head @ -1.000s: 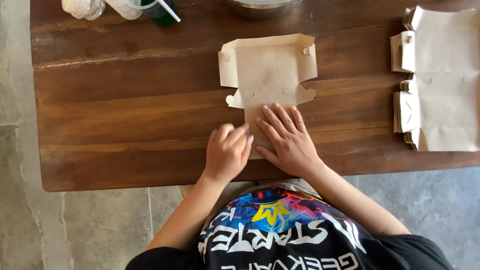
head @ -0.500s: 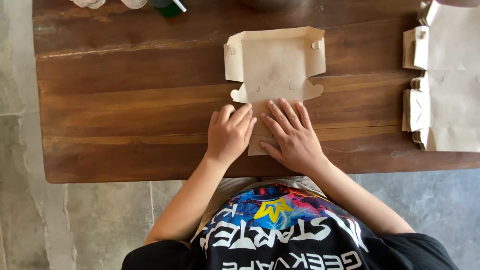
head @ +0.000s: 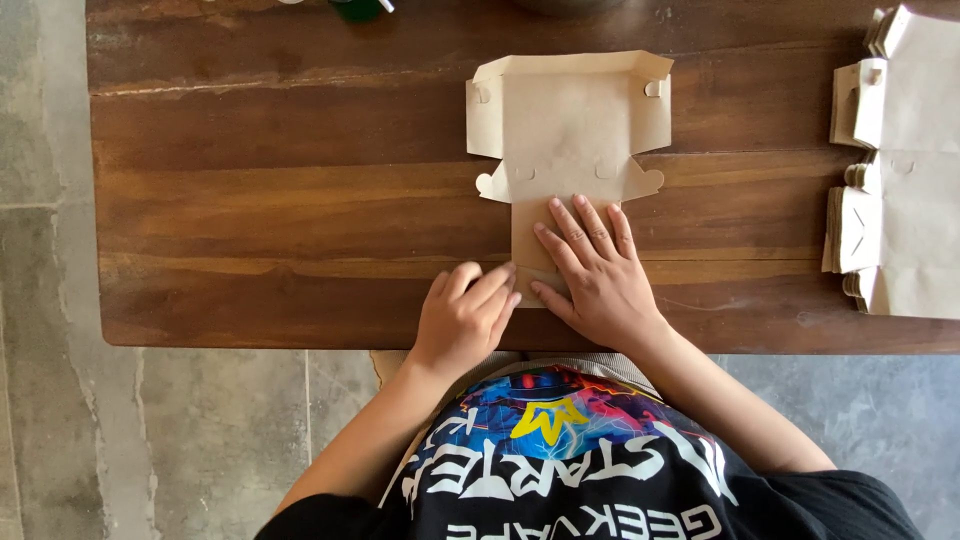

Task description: The person assembles a flat-pack cardboard takeout box by folding and creasing its side flaps and tabs. They work on a wooden table with stacks of similar boxes and a bowl of plastic cutlery nearby, completing the folding of one box during the clip.

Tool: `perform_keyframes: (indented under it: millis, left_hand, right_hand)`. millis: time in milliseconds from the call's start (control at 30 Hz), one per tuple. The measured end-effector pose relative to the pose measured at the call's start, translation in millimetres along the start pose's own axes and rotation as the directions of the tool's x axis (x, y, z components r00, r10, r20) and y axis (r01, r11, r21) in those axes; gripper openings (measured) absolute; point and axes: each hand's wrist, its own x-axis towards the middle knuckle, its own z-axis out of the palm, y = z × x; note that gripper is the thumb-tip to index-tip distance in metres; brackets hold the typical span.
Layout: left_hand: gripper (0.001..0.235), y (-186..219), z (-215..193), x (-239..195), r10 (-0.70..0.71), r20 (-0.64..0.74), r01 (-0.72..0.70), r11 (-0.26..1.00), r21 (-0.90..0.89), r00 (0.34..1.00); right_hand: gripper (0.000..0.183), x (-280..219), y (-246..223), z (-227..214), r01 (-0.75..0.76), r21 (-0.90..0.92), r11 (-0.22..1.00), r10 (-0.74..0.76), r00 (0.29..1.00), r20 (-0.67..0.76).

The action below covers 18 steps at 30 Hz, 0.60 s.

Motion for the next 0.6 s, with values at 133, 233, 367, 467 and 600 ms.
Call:
perform_keyframes:
  millis: [133,233,367,467,600]
  left_hand:
    - [0.019,-22,29,30,0.035,-0.075,-0.03,0.997,0.064,0.997]
    - [0.019,-32,41,45,0.024,-0.134,-0.008,0.993,0.118,0.991]
    - [0.02,-17,29,32,0.04,-0.111,-0.036,0.998,0.042,0.993]
    - [0.021,-2,16,1,0.04,-0.074,-0.042,0.999,-0.028,0.996]
    - [0.018,6,1,-21,0.058,-0.072,-0.061,0.997,-0.044,0.996]
  right_hand:
    - [0.069,0,-1,1,-0.017,0.002,1.0,0.017,1.0,-0.009]
    - [0.068,0,-1,0,-0.024,0.001,1.0,0.024,0.999,-0.023]
    - [0.07,-1,0,0,-0.018,-0.005,1.0,0.017,1.0,-0.025]
    - [0.069,0,1,0,-0.007,0.008,1.0,0.007,1.0,-0.016]
    - [0.071,0,1,0,-0.002,0.013,1.0,0.002,1.0,-0.006]
